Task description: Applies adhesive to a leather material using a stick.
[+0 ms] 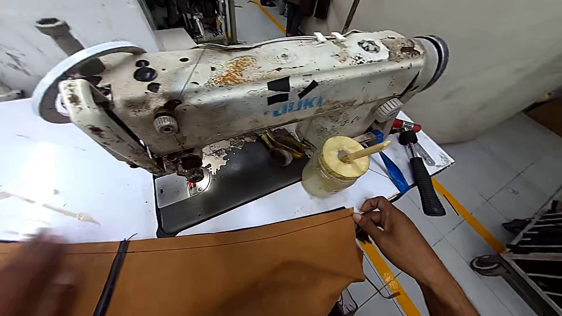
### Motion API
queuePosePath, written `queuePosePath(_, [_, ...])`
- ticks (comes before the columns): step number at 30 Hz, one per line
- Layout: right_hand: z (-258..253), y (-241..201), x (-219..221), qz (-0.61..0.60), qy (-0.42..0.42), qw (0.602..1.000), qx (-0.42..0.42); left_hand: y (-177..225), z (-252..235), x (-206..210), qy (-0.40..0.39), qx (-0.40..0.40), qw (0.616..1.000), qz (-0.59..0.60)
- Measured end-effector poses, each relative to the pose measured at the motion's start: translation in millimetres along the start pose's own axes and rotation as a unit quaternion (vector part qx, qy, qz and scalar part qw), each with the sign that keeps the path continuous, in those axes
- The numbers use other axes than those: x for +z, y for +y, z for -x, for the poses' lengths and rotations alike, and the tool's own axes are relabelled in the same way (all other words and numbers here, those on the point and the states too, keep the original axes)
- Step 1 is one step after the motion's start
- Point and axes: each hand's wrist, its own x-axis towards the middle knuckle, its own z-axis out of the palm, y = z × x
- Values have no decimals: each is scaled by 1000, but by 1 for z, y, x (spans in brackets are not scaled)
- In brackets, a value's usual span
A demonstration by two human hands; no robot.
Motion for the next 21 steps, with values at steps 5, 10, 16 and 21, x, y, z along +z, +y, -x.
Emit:
queuePosePath(5, [9, -19, 6, 173, 97, 980, -26, 118, -4, 105, -87, 281, 954, 62])
queuePosePath(10, [15, -37, 9, 252, 182, 943, -118, 203, -51, 171, 1, 352, 935, 29])
queuePosePath(16, [-27, -101, -41, 84, 180, 957, -213, 228, -77, 170, -108, 377, 919, 38])
queuePosePath(21, [-50, -151, -65, 163, 147, 923, -315, 227, -76, 176, -61, 387, 920, 30])
